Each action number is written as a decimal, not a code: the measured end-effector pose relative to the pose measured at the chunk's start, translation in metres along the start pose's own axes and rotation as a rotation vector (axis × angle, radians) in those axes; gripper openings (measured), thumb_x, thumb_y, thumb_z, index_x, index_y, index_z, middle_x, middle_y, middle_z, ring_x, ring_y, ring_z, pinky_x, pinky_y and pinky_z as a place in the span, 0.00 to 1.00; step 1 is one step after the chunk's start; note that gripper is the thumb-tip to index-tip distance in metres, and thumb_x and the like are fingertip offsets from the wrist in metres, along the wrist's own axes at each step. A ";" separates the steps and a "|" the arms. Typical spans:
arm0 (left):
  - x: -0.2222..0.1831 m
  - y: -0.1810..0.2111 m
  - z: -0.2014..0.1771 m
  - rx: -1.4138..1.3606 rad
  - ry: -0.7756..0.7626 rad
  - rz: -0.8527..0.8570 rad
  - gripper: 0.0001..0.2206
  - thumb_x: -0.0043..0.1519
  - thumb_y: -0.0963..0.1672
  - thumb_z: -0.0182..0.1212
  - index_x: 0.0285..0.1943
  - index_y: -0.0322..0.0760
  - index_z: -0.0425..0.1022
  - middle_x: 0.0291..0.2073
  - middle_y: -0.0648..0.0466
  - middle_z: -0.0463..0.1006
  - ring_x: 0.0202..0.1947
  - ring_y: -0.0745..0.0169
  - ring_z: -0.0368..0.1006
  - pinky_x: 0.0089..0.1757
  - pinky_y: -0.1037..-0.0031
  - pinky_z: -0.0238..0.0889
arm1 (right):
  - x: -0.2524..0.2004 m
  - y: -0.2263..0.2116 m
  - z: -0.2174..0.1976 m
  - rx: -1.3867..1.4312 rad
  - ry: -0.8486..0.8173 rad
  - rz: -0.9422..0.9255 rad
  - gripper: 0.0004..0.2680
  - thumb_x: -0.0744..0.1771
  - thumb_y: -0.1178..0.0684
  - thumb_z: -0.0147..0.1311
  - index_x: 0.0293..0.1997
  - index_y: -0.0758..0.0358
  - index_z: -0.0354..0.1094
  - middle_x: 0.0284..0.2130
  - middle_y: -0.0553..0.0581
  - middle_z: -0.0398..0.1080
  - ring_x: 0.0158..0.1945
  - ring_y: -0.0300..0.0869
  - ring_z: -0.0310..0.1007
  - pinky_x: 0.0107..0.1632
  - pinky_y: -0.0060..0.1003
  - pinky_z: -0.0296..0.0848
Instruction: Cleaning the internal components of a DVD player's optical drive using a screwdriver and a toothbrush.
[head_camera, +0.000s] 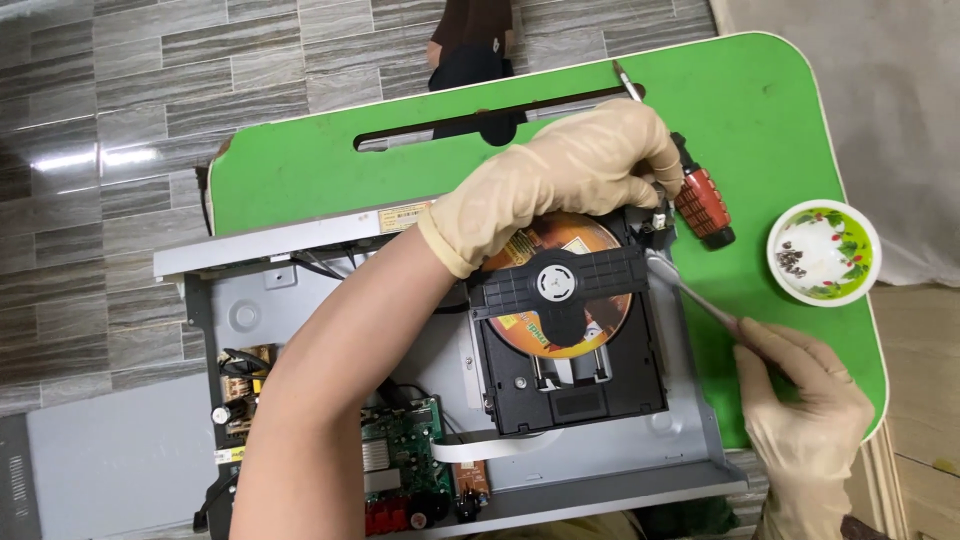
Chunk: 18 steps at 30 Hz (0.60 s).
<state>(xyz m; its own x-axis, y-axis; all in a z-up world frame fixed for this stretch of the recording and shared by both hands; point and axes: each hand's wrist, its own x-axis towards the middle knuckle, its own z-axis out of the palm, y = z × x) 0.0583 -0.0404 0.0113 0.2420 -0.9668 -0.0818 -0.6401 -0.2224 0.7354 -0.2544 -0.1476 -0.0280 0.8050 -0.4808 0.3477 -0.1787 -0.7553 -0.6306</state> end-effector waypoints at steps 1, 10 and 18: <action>-0.001 0.001 -0.001 -0.008 -0.003 -0.025 0.10 0.57 0.43 0.72 0.47 0.51 0.86 0.39 0.62 0.88 0.39 0.65 0.83 0.43 0.74 0.76 | -0.001 -0.001 -0.001 0.050 0.006 0.044 0.08 0.69 0.71 0.62 0.52 0.74 0.77 0.48 0.68 0.76 0.49 0.48 0.76 0.59 0.36 0.76; -0.005 0.000 -0.002 0.002 -0.009 0.039 0.10 0.58 0.42 0.69 0.48 0.47 0.85 0.43 0.59 0.87 0.45 0.62 0.83 0.47 0.70 0.76 | 0.002 -0.007 -0.010 0.064 -0.039 0.080 0.08 0.68 0.69 0.61 0.52 0.71 0.77 0.47 0.63 0.77 0.47 0.43 0.77 0.58 0.33 0.77; -0.004 -0.007 -0.004 -0.045 -0.010 0.143 0.10 0.58 0.39 0.67 0.45 0.46 0.85 0.39 0.60 0.85 0.40 0.63 0.82 0.43 0.73 0.74 | 0.012 -0.012 -0.009 0.133 -0.026 0.083 0.09 0.68 0.70 0.59 0.53 0.73 0.76 0.48 0.65 0.77 0.48 0.44 0.78 0.58 0.31 0.77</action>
<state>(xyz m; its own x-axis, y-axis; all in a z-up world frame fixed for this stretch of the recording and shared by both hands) 0.0651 -0.0344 0.0089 0.1432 -0.9895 0.0199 -0.6342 -0.0764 0.7694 -0.2477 -0.1481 -0.0104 0.8053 -0.5261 0.2732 -0.1703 -0.6468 -0.7434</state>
